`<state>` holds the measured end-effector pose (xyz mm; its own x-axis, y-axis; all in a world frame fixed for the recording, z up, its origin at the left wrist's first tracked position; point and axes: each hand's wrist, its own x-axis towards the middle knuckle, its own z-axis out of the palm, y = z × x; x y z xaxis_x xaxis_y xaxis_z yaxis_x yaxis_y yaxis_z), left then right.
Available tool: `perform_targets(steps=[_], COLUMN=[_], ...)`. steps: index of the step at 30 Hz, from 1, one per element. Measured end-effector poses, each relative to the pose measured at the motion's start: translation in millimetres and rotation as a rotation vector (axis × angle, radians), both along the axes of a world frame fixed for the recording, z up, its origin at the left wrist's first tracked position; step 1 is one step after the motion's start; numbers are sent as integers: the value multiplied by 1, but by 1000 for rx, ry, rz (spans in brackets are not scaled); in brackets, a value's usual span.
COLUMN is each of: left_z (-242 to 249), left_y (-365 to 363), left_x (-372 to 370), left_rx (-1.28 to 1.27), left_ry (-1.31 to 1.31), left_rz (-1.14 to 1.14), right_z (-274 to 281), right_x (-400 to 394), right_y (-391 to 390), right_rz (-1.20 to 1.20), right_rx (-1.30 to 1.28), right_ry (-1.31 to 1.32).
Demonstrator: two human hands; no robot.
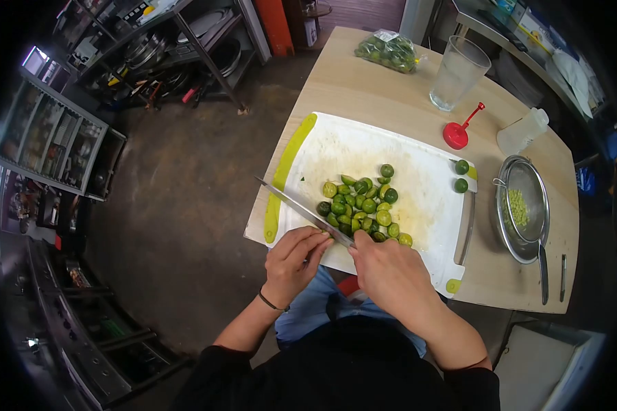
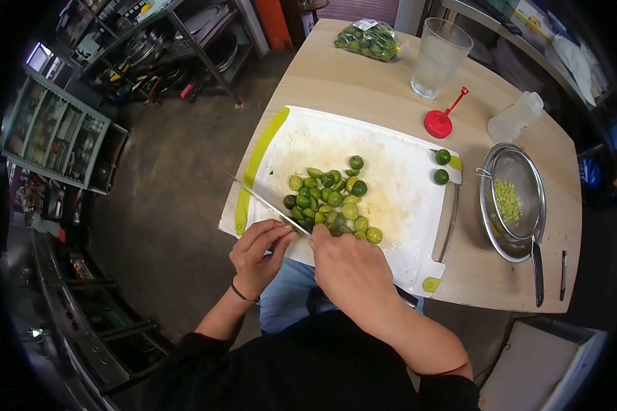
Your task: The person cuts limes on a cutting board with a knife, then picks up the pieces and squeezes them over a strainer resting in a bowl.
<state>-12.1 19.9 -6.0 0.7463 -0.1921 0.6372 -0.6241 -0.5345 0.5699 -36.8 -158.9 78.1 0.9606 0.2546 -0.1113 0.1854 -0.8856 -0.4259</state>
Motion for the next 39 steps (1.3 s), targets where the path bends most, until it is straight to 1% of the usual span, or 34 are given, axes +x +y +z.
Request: perform_targets(steps=[1, 3, 7, 10, 12, 13, 15, 16, 17, 18, 19, 21, 22, 25, 26, 28, 30, 31, 33, 34, 35, 36, 37, 38, 39], left_z=[1, 1, 0, -1, 3, 5, 11, 17, 22, 27, 34, 56, 69, 89, 91, 77, 59, 59, 65, 71, 76, 81, 87, 95, 108], left_y=[0, -2, -3, -5, -7, -8, -13, -18, -23, -28, -38, -65, -82, -137, -158, -194, -217, -225, -232, -231, -224, -216, -207, -194, -178], left_x=[0, -2, 1, 3, 5, 6, 7, 7, 8, 12, 17, 32, 38, 78, 92, 120, 141, 146, 147, 144, 142, 139, 136, 133, 127], left_rx=[0, 15, 20, 35, 37, 49, 57, 77, 97, 130, 136, 138, 152, 250, 272, 338, 492, 500, 692, 736, 742, 634, 525, 397, 344], left_ry=[-4, 0, -18, -31, -9, 17, 16, 6, -4, -24, -28, -54, 1, 17, 17, 13, -38, -36, 209, 287, 296, 204, 111, 128, 84], left_rz=[-3, 10, 51, 106, 74, 76, 40, 65, 96, 78, 76, -75, -124, -393, -482, -622, -715, -700, -728, -692, -680, -658, -635, -615, -584], right_z=[1, 6, 11, 14, 10, 12, 15, 16, 16, 16, 13, 4, 0, -7, -8, -8, -7, -7, -6, -5, -5, -5, -7, -8, -7], right_x=[-2, -14, -45, -68, -80, -87, -100, -104, -108, -111, -116, -123, -127, -140, -142, -147, -154, -157, -162, -162, -163, -163, -160, -154, -147], right_y=[-1, -11, -37, -54, -71, -81, -103, -115, -126, -136, -145, -158, -163, -175, -179, -185, -190, -193, -196, -194, -191, -186, -180, -171, -161], right_rz=[-3, -10, -38, -101, -127, -148, -295, -309, -385, -456, -456, -555, -549, -589, -600, -599, -630, -614, -573, -558, -498, -439, -430, -307, -184], right_rx=[0, -87, -115, -87, 20, 14, 236, 242, 282, 324, 332, 349, 358, 451, 439, 433, 339, 345, 387, 394, 352, 310, 315, 253, 188], right_ry=[-4, 68, 141, 188, 200, 192, 203, 196, 243, 292, 290, 340, 335, 285, 285, 282, 284, 285, 250, 256, 245, 234, 241, 211, 178])
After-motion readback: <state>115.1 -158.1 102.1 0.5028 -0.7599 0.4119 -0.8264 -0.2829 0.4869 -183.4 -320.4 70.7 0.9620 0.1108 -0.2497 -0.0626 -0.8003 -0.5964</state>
